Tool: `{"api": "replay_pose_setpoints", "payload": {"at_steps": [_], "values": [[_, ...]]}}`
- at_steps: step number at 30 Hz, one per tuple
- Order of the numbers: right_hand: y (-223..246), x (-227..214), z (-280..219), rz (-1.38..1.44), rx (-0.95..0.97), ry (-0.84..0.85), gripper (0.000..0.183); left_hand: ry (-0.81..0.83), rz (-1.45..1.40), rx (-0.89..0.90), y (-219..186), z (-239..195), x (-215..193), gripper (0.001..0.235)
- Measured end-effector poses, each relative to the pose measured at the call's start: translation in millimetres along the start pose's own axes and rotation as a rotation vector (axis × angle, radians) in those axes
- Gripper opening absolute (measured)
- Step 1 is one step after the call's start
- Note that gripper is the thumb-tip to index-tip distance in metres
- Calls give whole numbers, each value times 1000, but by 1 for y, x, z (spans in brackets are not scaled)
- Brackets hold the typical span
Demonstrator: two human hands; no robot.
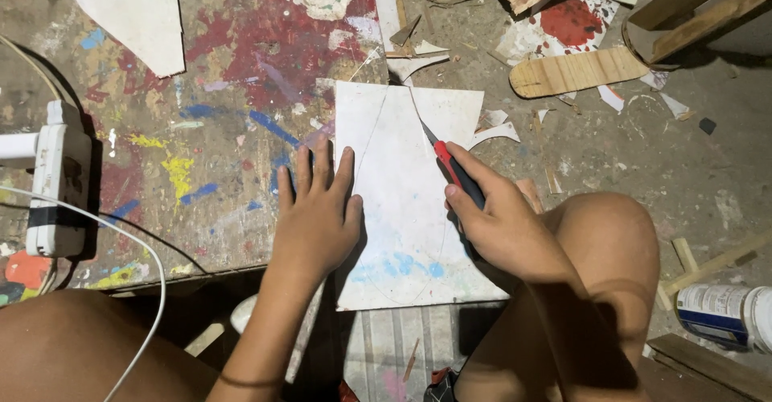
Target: Using a utility knife to cut a specific shape out of a white sheet of material on a workbench.
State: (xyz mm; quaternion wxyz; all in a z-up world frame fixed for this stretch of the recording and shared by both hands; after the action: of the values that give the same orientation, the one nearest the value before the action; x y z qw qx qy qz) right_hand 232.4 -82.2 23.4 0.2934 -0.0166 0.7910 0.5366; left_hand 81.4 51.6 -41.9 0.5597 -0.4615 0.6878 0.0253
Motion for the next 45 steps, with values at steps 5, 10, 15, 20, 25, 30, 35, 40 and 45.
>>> {"api": "replay_pose_setpoints", "payload": {"at_steps": [5, 10, 15, 20, 25, 30, 35, 40, 45], "values": [[0, 0, -1, 2, -17, -12, 57, -78, -33, 33, -27, -15, -13, 66], [-17, 10, -7, 214, 359, -4, 77, -378, -51, 424, -79, -50, -18, 27], [-25, 12, -3, 309, 332, -36, 78, 387, -501, 52, -89, -82, 77, 41], [-29, 2, -1, 327, 259, -60, 78, 889, -552, -183, -87, -120, 138, 62], [-28, -3, 1, 446, 210, -67, 77, 870, -887, -495, -76, -124, 157, 54], [-31, -10, 1, 473, 179, -50, 78, 646, -1278, -656, -73, -114, 183, 62], [-47, -28, 2, 466, 149, -89, 77, 92, -1529, -430, -50, -76, 152, 55], [-48, -51, -9, 778, 164, -275, 63, -133, -1286, -303, -27, -58, 149, 57], [-93, -68, 4, 1220, 99, -286, 54, -162, -1182, -205, -35, -47, 129, 65]]}}
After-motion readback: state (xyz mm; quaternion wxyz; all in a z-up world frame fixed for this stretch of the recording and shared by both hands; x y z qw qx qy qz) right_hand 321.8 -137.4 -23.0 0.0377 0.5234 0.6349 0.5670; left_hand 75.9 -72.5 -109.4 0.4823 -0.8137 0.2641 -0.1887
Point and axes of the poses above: each hand's wrist, its own z-axis towards the middle knuckle, its own x-axis out of the palm, y = z × x, the point moved 10 cm from there along z, towards the middle knuckle, and after that the axes turned 8 degrees about y, right-handed, at the moved point
